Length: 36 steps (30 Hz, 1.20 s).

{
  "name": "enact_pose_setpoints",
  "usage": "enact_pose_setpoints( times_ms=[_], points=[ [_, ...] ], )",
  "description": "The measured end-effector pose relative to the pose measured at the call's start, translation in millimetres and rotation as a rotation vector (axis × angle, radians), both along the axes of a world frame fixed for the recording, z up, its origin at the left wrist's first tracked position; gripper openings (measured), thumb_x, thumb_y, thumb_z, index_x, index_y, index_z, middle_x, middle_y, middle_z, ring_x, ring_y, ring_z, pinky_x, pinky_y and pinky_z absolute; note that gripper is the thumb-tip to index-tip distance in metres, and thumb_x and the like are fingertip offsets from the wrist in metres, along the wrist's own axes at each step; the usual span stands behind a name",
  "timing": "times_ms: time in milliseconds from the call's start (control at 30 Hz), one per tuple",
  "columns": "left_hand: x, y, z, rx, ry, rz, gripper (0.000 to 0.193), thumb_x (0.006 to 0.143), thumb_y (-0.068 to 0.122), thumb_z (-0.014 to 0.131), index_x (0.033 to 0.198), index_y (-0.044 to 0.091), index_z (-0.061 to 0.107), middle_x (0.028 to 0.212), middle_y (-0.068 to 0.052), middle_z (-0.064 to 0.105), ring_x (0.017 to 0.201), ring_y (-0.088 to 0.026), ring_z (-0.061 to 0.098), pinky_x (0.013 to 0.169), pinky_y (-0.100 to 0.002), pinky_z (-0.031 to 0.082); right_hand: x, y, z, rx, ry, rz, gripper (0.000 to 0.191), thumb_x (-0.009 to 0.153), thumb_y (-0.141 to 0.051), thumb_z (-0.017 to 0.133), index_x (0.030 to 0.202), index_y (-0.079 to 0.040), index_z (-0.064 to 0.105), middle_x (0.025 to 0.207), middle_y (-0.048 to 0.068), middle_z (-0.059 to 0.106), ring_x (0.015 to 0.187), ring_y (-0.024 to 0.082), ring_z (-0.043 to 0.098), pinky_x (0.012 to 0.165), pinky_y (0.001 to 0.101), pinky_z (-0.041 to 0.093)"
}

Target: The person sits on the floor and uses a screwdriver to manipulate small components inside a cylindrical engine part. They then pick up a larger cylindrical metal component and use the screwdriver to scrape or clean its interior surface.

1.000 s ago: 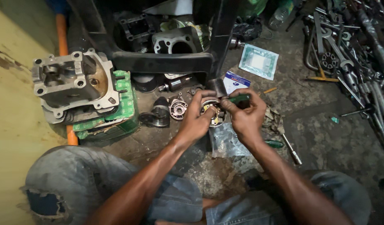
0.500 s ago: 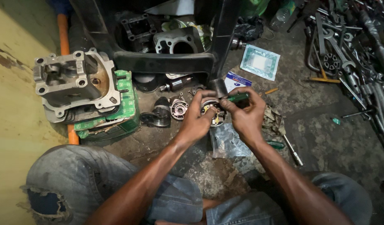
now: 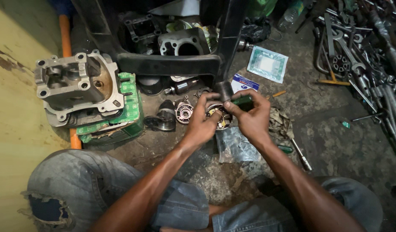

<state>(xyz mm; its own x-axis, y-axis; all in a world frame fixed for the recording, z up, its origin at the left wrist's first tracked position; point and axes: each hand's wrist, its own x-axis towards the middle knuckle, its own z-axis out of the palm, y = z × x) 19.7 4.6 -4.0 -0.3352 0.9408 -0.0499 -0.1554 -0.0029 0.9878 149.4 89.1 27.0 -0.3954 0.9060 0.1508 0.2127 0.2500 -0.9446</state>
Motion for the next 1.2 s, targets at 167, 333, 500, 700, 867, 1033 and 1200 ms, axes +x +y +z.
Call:
enact_pose_setpoints(
  times_ms=[167,333,500,700,867,1033,1200],
  points=[
    [-0.8,-0.8,1.5,0.001,0.005,0.01,0.045,0.093,-0.005,0.055,0.136,0.005,0.048,0.12,-0.011,0.064,0.097,-0.014,0.06,0.077,-0.028,0.05,1.6,0.6,-3.2,0.067,0.016,0.014,0.019,0.081,-0.002,0.084,0.095,-0.004,0.07,0.085,0.009,0.074,0.072,0.015,0.07,0.062,0.0303,0.059],
    [0.3,2.9,-7.5,0.104,0.036,0.05,0.038,0.094,-0.004,0.057,0.131,0.002,0.053,0.117,-0.012,0.065,0.107,-0.017,0.061,0.089,-0.03,0.052,5.9,-1.6,-5.6,0.192,0.032,0.103,0.017,0.084,-0.002,0.082,0.097,-0.003,0.071,0.088,0.009,0.076,0.078,0.016,0.075,0.069,0.0304,0.064],
    [-1.5,5.2,-15.8,0.108,0.07,0.073,0.031,0.094,-0.002,0.057,0.124,0.001,0.06,0.114,-0.01,0.067,0.105,-0.016,0.064,0.091,-0.03,0.054,7.5,-4.2,-6.3,0.212,0.035,0.181,0.014,0.089,-0.004,0.078,0.1,-0.004,0.07,0.089,0.007,0.076,0.079,0.015,0.075,0.07,0.0302,0.065],
    [-4.7,1.5,-11.6,0.125,0.054,0.021,0.031,0.096,-0.001,0.055,0.126,0.002,0.061,0.116,-0.008,0.066,0.106,-0.015,0.062,0.091,-0.029,0.052,8.5,-4.0,-4.6,0.104,0.055,0.027,0.019,0.084,-0.004,0.083,0.099,-0.004,0.07,0.09,0.008,0.074,0.077,0.014,0.072,0.067,0.0289,0.062],
    [-2.1,-3.9,-0.5,0.16,0.083,-0.026,0.037,0.094,-0.005,0.055,0.129,0.005,0.058,0.119,-0.009,0.063,0.109,-0.014,0.059,0.093,-0.029,0.049,9.3,-2.4,-4.5,0.049,0.091,-0.052,0.02,0.082,-0.004,0.083,0.097,-0.005,0.07,0.088,0.006,0.073,0.071,0.012,0.068,0.061,0.0276,0.057],
    [-1.7,-5.2,7.1,0.065,0.072,-0.032,0.038,0.093,-0.004,0.054,0.129,0.007,0.057,0.119,-0.006,0.061,0.104,-0.013,0.059,0.089,-0.028,0.05,8.1,-2.5,-5.3,0.045,0.151,-0.036,0.021,0.084,-0.005,0.085,0.098,-0.004,0.069,0.089,0.004,0.071,0.074,0.01,0.066,0.065,0.0254,0.056],
    [-1.3,-3.9,3.8,0.065,0.058,-0.016,0.037,0.093,-0.005,0.055,0.128,0.006,0.057,0.119,-0.01,0.061,0.103,-0.016,0.059,0.087,-0.03,0.05,7.3,-1.8,-2.9,0.017,0.16,-0.01,0.022,0.084,-0.007,0.085,0.097,-0.005,0.068,0.087,0.004,0.072,0.075,0.011,0.069,0.066,0.0257,0.057]
  ],
)
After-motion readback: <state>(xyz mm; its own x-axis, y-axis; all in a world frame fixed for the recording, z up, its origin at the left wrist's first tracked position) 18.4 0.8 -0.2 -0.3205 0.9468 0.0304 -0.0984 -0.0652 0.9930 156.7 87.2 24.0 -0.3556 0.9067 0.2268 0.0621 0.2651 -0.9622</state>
